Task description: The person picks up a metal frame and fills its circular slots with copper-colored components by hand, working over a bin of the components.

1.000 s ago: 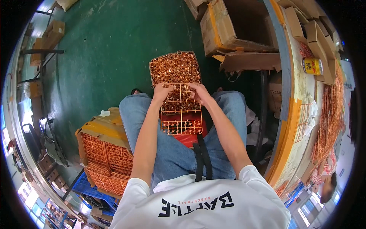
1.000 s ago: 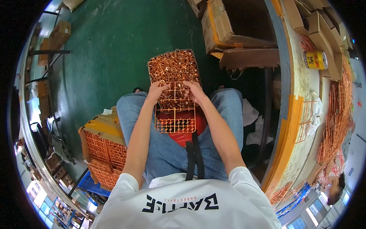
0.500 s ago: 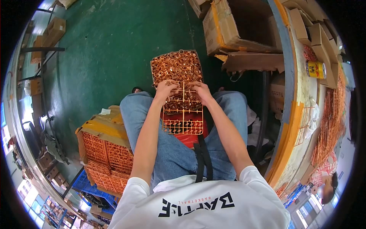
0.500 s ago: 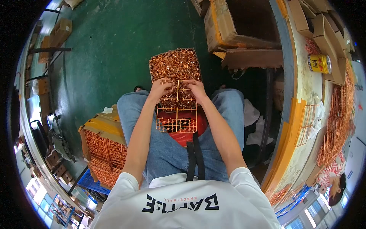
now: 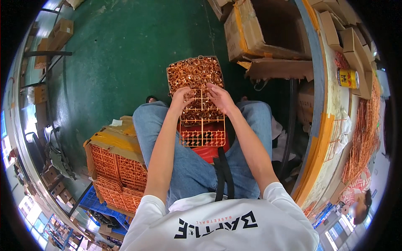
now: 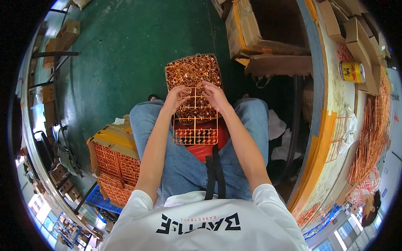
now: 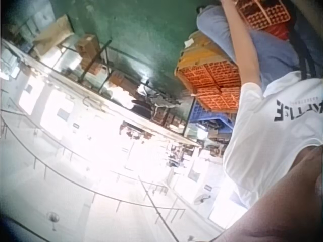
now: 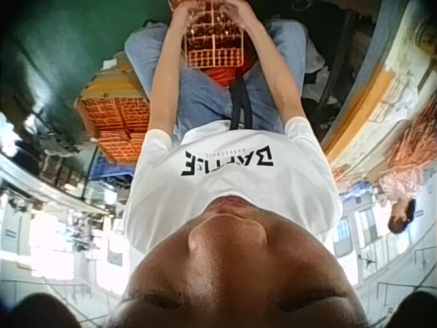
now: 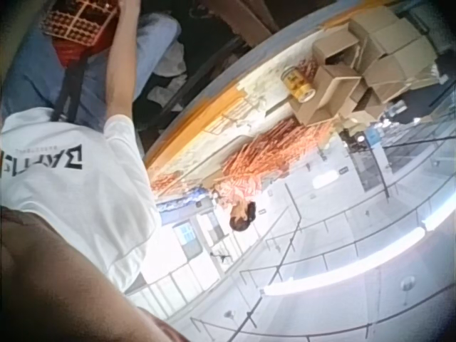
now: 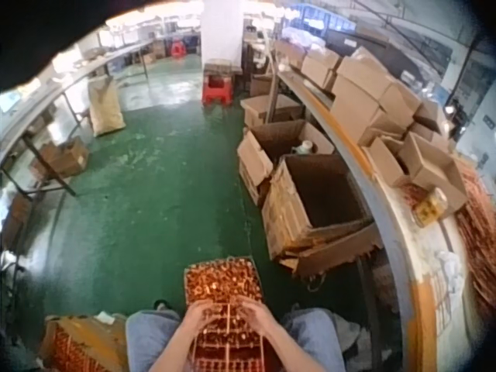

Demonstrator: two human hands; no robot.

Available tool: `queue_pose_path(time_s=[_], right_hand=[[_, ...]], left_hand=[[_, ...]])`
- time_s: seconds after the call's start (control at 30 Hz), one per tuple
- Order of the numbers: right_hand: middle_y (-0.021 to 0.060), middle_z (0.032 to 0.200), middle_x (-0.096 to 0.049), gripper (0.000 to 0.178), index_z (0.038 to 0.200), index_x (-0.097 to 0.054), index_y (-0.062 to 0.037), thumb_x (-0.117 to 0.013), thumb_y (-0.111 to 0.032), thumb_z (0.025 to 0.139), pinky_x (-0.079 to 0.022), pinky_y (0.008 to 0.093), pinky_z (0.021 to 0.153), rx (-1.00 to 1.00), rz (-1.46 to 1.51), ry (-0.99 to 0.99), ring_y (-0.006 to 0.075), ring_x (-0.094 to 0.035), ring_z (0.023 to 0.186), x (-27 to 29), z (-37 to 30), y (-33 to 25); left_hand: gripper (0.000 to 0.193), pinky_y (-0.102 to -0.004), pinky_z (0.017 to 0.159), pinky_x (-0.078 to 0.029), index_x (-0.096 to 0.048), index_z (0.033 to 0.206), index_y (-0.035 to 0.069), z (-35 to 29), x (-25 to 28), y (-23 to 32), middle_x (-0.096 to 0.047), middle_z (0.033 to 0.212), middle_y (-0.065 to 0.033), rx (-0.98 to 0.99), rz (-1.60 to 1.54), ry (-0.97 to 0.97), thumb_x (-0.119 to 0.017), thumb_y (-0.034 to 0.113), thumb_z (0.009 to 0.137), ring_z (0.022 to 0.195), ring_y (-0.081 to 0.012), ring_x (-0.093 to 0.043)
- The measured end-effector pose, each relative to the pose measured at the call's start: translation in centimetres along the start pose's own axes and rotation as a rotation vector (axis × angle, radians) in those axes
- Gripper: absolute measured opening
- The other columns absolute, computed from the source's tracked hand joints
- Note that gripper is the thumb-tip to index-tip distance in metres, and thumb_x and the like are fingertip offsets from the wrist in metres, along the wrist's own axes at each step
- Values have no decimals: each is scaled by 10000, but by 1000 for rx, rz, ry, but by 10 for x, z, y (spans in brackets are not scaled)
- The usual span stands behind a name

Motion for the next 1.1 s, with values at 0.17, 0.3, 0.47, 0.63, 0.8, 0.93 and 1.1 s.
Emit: queue_pose_path(time_s=[0.17,0.3,0.47,0.63,0.8,0.93,1.1], right_hand=[[117,1331,-388,385,1259,-415,10,-437,-153,911,-343,351,1010,12,6,6,217,-334,1258,-7,-8,-11],[161,1286,-428,440,1229,-421,35,-323,-302,963,-429,363,951,-89,72,-64,268,-451,1173,-21,-31,-24],[182,1250,-460,514,1209,-427,54,-269,-369,964,-473,336,899,8,25,15,288,-499,1123,-19,-72,-39],[187,1252,-461,509,1208,-431,61,-287,-361,962,-463,335,913,118,78,29,294,-481,1147,-36,-103,-54],[186,1196,-506,491,1149,-481,66,-309,-354,960,-510,325,810,384,162,116,286,-526,1098,-31,-147,-92],[162,1028,-570,426,1033,-533,-4,-395,-392,924,-477,388,817,655,179,223,276,-575,935,-9,-196,-133],[88,1101,-530,439,1185,-432,-87,-471,-400,879,-476,375,796,378,101,155,241,-547,987,-36,-288,-113]], left_hand=[[392,-424,915,-412,-459,1181,53,1,-9,-2,-526,1102,-90,45,-176,-96,-460,312,887,1006,-205,-540],[505,-446,986,-335,-371,1297,62,-2,-19,-2,-426,1267,-123,56,-215,-189,-373,384,908,1180,-240,-417],[633,-476,1052,-208,-222,1391,80,1,-24,-5,-171,1454,-100,81,-148,-232,-290,483,908,1347,-244,-129],[626,-558,1048,-114,-219,1398,114,-2,-19,4,-181,1453,-95,26,-108,-209,-293,491,905,1351,-243,-119],[652,-461,974,-363,-333,1332,56,-62,-62,19,-418,1321,-126,93,138,-596,-332,541,896,1206,-274,-411],[437,-331,871,-416,-522,1122,9,-123,-91,11,-571,1113,-119,24,333,-608,-425,385,922,1036,-229,-529],[232,-247,475,-440,-499,842,50,-194,-115,45,-501,693,-42,-294,122,-534,-424,246,940,593,-125,-492]])
Point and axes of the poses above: each hand's wrist, its own z-axis towards the middle knuckle, its own x-axis out of the back of the hand, y = z × x, the point moved 8 cm from there along z, towards the middle knuckle
